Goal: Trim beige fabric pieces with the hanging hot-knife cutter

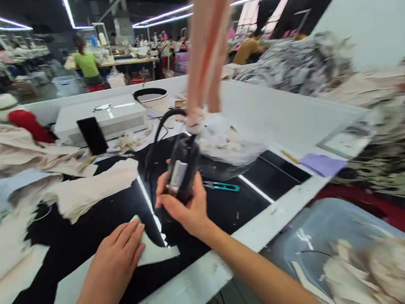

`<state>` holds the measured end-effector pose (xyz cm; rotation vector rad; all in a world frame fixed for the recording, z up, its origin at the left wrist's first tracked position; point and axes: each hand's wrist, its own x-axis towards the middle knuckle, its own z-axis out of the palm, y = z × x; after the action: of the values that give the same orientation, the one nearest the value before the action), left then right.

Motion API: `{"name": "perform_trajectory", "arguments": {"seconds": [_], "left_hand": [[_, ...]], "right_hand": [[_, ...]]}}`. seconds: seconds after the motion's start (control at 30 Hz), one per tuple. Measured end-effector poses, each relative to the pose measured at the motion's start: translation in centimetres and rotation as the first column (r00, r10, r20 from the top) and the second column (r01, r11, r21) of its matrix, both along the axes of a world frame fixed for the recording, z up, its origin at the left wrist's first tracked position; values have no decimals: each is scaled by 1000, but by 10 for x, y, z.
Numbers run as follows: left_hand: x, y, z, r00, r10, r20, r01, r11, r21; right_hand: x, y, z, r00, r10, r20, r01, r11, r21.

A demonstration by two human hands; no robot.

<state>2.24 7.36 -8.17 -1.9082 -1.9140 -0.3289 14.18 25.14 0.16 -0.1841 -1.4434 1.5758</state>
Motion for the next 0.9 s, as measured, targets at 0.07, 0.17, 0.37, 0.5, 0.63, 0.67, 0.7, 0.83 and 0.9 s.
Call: {"name": "perform_trajectory", "arguments": {"seconds": [0.07,0.17,0.37,0.5,0.63,0.67,0.7,0.83,0.9], "left_hand": [[3,-2,12,996,76,38,-75,997,-37],[12,-9,20,995,87,54,-85,996,-40],[42,-12,26,985,-47,165,44,999,21],[54,-4,26,970,-98,223,89,995,49],[53,2,23,963,-110,248,105,994,33],[53,3,22,963,-110,247,107,994,26],[52,4,21,964,-111,243,109,994,20],[51,5,15,965,-119,234,122,993,-1],[51,5,13,963,-116,242,122,992,-12]], "right_hand": [[5,3,-2,996,73,-57,-74,997,-16],[13,2,-4,993,75,-92,-76,997,-6],[26,-6,-5,988,105,-111,-106,994,-2],[33,-13,-4,980,148,-130,-151,988,-12],[35,-23,-5,978,165,-127,-166,986,2],[34,-24,-6,980,158,-125,-157,987,12],[33,-25,-8,981,149,-125,-147,989,23],[26,-22,-14,987,94,-131,-88,995,49],[24,-17,-15,989,62,-135,-57,997,46]]}}
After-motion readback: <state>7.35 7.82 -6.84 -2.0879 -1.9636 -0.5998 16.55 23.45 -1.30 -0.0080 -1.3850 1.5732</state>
